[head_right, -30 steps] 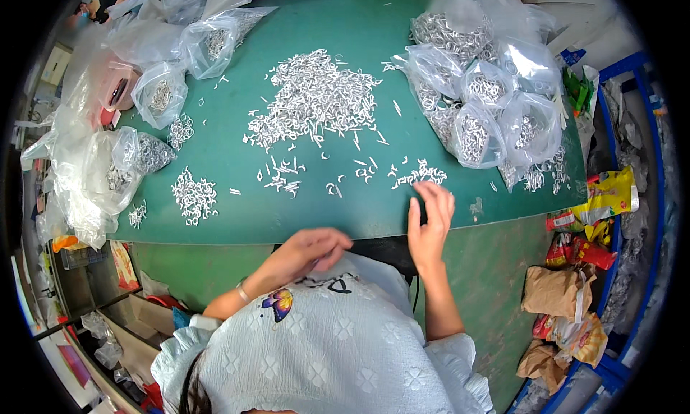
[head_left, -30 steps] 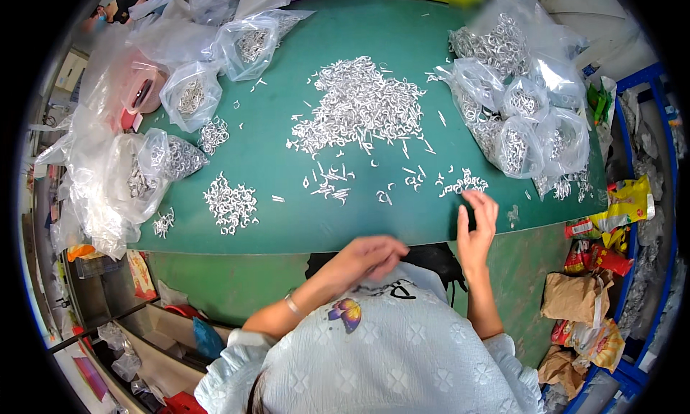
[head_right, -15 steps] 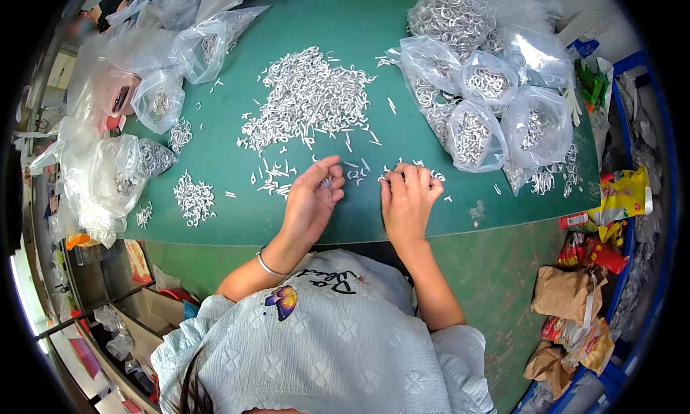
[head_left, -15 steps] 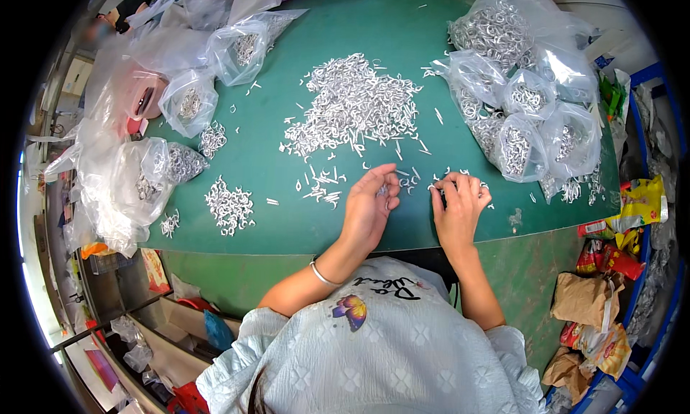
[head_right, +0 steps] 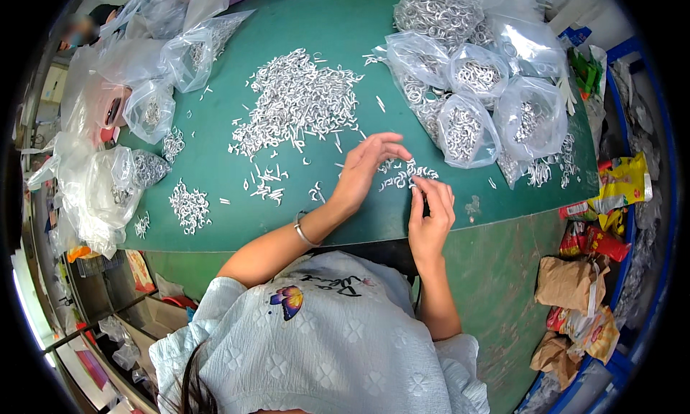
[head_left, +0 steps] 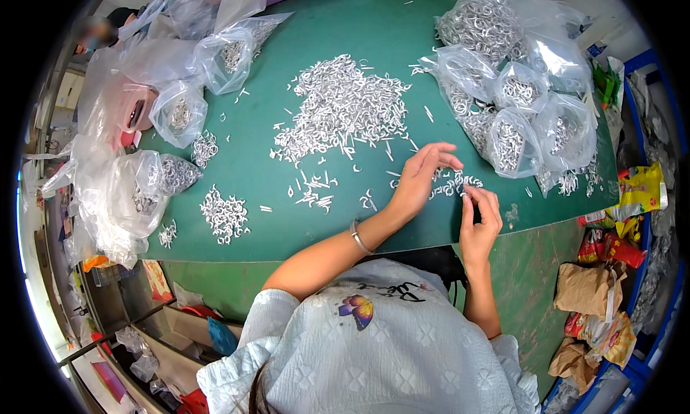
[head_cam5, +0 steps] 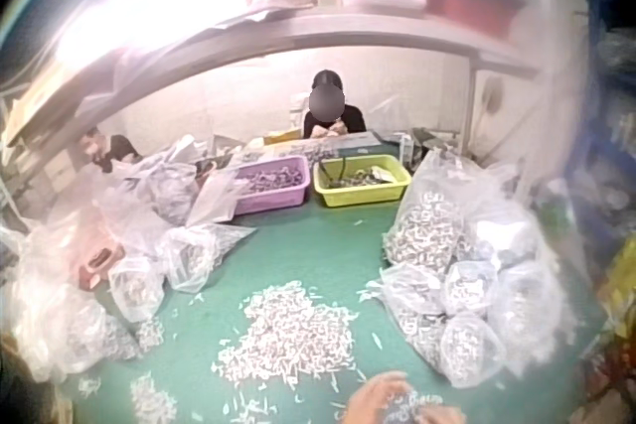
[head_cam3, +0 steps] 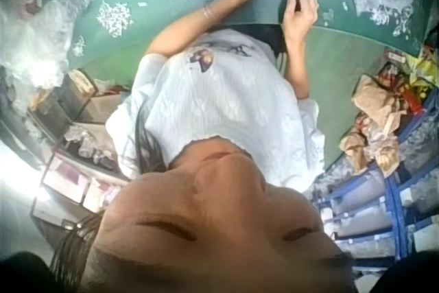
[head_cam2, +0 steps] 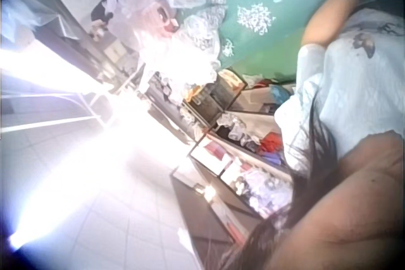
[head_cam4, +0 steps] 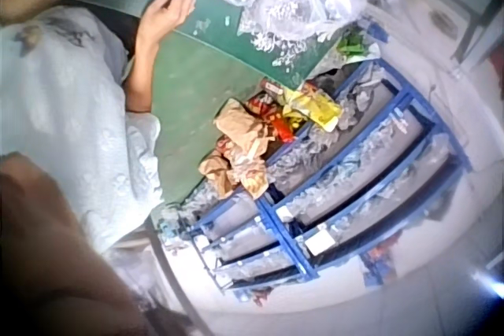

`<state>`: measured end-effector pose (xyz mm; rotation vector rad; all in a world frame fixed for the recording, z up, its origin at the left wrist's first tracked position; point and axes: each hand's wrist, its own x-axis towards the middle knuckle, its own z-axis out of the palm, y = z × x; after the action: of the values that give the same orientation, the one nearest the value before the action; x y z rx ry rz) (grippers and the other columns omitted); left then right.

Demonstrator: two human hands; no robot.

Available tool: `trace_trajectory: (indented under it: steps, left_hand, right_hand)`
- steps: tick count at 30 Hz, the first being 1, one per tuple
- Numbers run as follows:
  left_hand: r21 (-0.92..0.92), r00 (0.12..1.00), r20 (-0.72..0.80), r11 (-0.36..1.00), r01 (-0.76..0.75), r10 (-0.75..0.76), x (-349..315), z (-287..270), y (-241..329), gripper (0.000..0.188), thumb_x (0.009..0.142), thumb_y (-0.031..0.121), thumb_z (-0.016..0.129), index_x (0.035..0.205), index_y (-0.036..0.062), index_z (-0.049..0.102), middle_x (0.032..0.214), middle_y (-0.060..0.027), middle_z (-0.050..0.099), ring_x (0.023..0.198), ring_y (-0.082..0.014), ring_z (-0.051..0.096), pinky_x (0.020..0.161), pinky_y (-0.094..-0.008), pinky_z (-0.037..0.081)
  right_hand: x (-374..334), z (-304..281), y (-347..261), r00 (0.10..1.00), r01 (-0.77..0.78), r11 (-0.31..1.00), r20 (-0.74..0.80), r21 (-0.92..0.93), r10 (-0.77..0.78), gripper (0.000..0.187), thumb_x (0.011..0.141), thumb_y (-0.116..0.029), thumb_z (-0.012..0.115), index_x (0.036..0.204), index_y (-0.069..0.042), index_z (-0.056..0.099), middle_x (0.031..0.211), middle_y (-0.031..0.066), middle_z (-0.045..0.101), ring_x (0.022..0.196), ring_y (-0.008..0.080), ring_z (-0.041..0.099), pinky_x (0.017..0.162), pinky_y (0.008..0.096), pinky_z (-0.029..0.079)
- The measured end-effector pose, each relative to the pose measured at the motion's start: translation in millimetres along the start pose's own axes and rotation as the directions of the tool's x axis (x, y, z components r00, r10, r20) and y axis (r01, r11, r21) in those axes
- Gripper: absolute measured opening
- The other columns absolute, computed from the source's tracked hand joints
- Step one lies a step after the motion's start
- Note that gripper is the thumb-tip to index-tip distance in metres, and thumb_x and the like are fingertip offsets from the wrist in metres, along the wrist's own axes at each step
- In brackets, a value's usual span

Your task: The person sorts through a pile of small metal components on a green table by hand, separating them into different groups and placing them into plastic bags.

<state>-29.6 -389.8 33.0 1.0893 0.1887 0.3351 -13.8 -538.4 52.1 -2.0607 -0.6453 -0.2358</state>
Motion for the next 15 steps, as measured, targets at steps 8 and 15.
trace_trajectory:
  steps: [8,15]
  left_hand:
    - [0.885,0.973,0.046,0.442,-0.145,0.227,-62.4,-36.8,51.3,0.033,0.083,0.002,0.066,0.115,0.0048,0.06,0.106,-0.0094,0.061,0.101,-0.0244,0.057,0.087,-0.0361,0.041]
    - [0.964,0.973,0.184,0.17,-0.206,0.138,-73.4,-50.5,37.6,0.031,0.079,0.007,0.07,0.109,0.0062,0.061,0.105,-0.0072,0.056,0.095,-0.0261,0.053,0.081,-0.0373,0.038]
  right_hand:
    - [2.6,7.1,-22.1,0.983,-0.138,0.968,0.152,0.208,0.107,0.017,0.081,0.008,0.063,0.097,0.002,0.066,0.086,0.0094,0.063,0.075,0.0191,0.058,0.071,0.0297,0.047]
    - [-1.5,19.0,-29.7,0.967,-0.13,0.964,0.245,0.231,0.071,0.016,0.08,0.008,0.065,0.094,0.001,0.063,0.083,0.0076,0.061,0.074,0.0181,0.057,0.07,0.03,0.046]
